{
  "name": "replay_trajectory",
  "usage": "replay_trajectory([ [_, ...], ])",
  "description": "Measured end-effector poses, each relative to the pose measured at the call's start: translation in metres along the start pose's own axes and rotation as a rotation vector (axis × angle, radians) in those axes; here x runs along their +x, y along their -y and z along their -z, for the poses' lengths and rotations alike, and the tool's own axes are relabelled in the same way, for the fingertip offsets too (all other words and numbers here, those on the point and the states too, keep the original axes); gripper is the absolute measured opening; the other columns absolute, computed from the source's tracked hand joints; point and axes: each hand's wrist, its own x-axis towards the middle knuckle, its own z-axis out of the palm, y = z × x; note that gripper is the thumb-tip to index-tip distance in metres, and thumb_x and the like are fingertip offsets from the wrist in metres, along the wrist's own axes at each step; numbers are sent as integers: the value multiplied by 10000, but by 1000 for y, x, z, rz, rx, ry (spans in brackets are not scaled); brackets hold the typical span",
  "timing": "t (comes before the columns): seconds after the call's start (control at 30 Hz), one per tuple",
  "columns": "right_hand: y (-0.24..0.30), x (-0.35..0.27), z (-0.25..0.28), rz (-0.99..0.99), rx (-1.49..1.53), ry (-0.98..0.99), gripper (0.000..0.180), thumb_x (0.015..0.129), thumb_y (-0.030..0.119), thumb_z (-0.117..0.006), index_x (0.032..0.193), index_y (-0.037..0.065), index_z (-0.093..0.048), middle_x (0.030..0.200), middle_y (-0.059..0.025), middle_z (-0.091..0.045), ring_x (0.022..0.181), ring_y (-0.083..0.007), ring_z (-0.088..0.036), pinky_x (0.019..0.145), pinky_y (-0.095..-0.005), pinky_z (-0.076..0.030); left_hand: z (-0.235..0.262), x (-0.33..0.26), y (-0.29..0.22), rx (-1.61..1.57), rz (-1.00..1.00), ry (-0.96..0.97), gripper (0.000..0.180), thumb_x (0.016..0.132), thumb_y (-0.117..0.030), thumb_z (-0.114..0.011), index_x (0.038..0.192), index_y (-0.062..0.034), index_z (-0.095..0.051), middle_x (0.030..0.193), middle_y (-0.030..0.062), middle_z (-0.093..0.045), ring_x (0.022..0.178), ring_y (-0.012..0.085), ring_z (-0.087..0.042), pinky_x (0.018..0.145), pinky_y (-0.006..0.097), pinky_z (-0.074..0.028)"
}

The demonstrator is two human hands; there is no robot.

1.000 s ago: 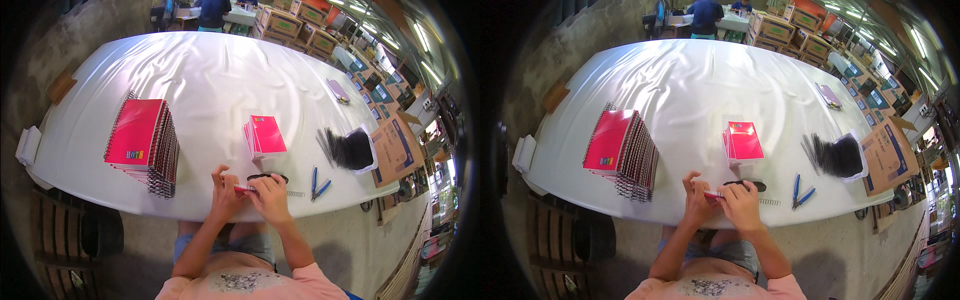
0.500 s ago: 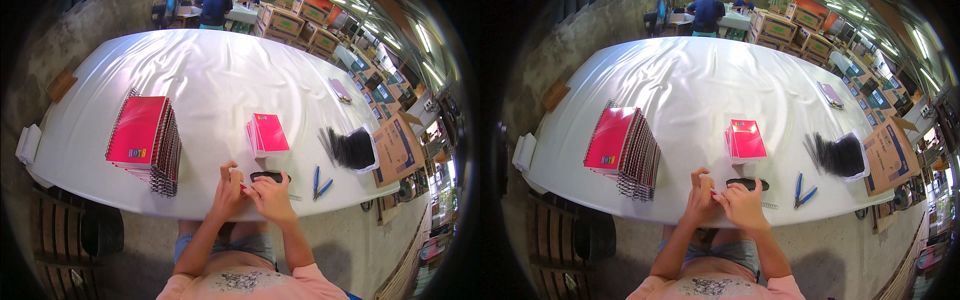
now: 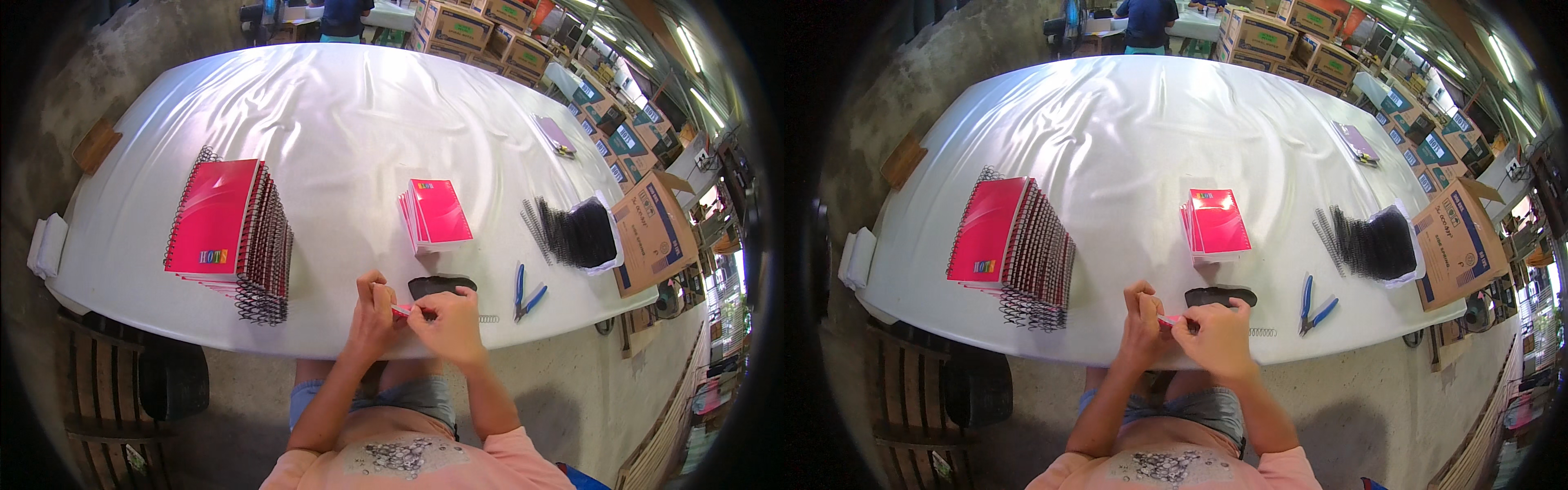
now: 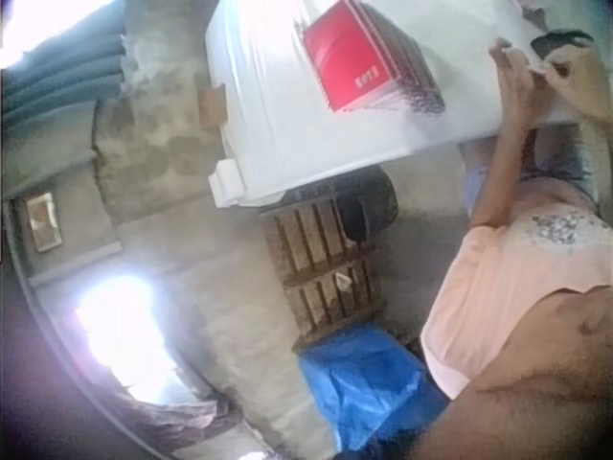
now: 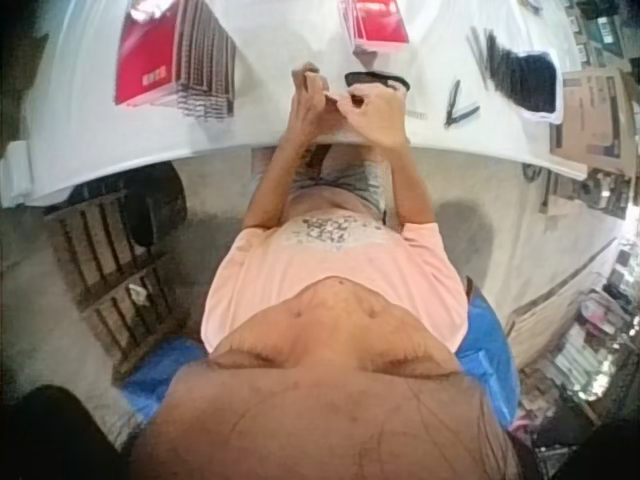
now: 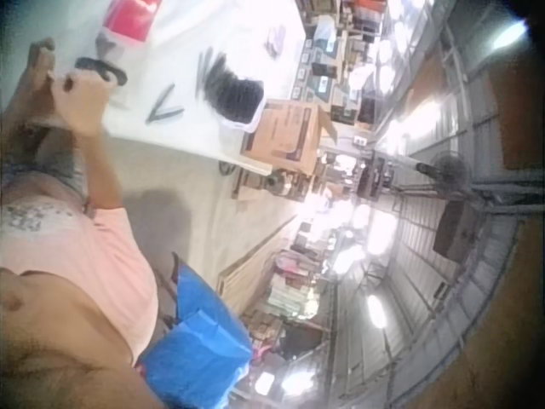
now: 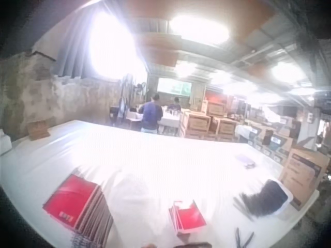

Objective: The person threads a metal spiral coil through the pre-punched holes of notebook covers and pages, then uses pliers to cut and crimp the ends of the coil.

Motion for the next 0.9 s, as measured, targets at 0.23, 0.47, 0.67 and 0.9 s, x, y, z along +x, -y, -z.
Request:
replay_trajectory([
  [0.23,-76,16,28,231,68,289,363,814,72,-572,1176,83,-550,1192,-124,-555,1027,-288,-561,923,-365,-404,28,12,4,-184,-40,123,713,488,-198,-911,913,-50,-357,991,147,-351,868,284,-447,708,376,-459],
  [0.47,-52,1,1,-119,1540,-161,354,746,-72,-529,1097,-32,-554,1113,-120,-588,1066,-198,-543,944,-300,-391,10,-6,18,-394,259,105,836,487,-246,-927,968,-80,-264,889,80,-379,775,210,-408,747,316,-429],
  [0.67,-56,-4,-28,-35,1423,43,251,725,-73,-580,950,-10,-672,1021,-91,-582,941,-172,-565,845,-283,-446,12,-2,15,-427,259,111,834,493,-225,-927,932,-93,-230,858,69,-372,759,201,-406,728,312,-419],
  [0.9,-49,13,-8,86,741,141,301,668,-47,-654,957,20,-706,943,-127,-637,885,-218,-620,818,-299,-483,10,-3,18,-428,253,134,819,504,-209,-924,931,-90,-235,862,74,-378,758,201,-413,722,311,-417],
])
